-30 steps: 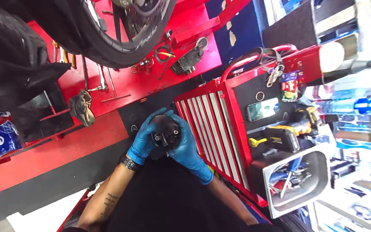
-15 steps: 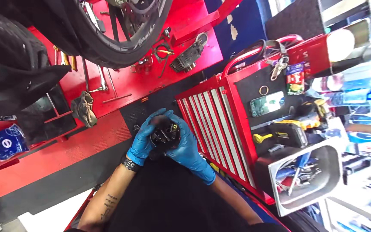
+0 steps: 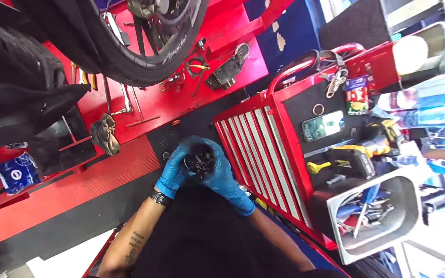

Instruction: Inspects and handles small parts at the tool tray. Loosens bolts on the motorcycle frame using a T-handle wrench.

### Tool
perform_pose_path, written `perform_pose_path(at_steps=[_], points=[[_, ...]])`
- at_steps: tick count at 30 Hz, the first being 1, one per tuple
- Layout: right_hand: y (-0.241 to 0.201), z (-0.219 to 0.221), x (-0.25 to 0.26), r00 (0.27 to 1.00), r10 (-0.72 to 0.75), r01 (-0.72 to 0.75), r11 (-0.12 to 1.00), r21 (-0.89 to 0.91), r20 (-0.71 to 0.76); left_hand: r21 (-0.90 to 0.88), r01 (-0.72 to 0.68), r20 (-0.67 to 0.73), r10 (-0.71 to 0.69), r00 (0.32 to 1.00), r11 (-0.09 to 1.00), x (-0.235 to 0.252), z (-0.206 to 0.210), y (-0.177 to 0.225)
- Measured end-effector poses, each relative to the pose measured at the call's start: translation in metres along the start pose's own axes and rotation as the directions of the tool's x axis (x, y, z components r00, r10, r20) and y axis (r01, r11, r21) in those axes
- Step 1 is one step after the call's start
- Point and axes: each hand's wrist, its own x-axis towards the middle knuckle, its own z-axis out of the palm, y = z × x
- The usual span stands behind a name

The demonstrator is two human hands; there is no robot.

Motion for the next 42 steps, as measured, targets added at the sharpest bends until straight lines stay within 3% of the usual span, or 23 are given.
perform_pose_path(at_steps=[3,10,21,24,27,29,33,42], points=[[-0.007,-0.001,-0.006,0.998,-0.069,0.069,0.998,-0.014,-0.009,-0.017,-0.071,0.121,0.072,0.990,0.997,-0.007,0.001,-0.001],[0.001,0.001,-0.021,0.999,0.026,-0.025,0.998,-0.053,0.022,-0.124,0.061,-0.010,-0.063,0.998,0.990,-0.018,0.001,-0.013],[-0.005,-0.001,-0.007,0.997,-0.073,0.072,0.995,-0.069,-0.001,-0.137,-0.020,0.104,0.034,0.994,0.990,-0.008,0.002,-0.003],[-0.007,-0.002,-0.002,0.993,-0.114,0.114,0.991,-0.075,0.004,-0.107,-0.042,0.108,0.054,0.993,0.993,-0.006,0.005,-0.001],[-0.014,-0.006,0.002,0.980,-0.200,0.200,0.980,-0.017,0.019,0.020,-0.148,0.214,0.140,0.967,0.989,-0.007,0.011,0.008],[-0.016,-0.005,-0.002,0.984,-0.177,0.176,0.984,0.019,0.017,0.044,-0.140,0.171,0.130,0.977,0.989,-0.012,0.014,0.007],[-0.001,-0.001,0.002,0.997,-0.067,0.068,0.998,-0.012,0.029,-0.078,-0.021,0.010,0.022,1.000,0.997,-0.005,0.005,0.001],[-0.013,-0.002,0.006,0.993,-0.120,0.120,0.992,-0.041,0.012,-0.101,-0.068,0.115,0.080,0.990,0.993,-0.006,0.008,0.006]])
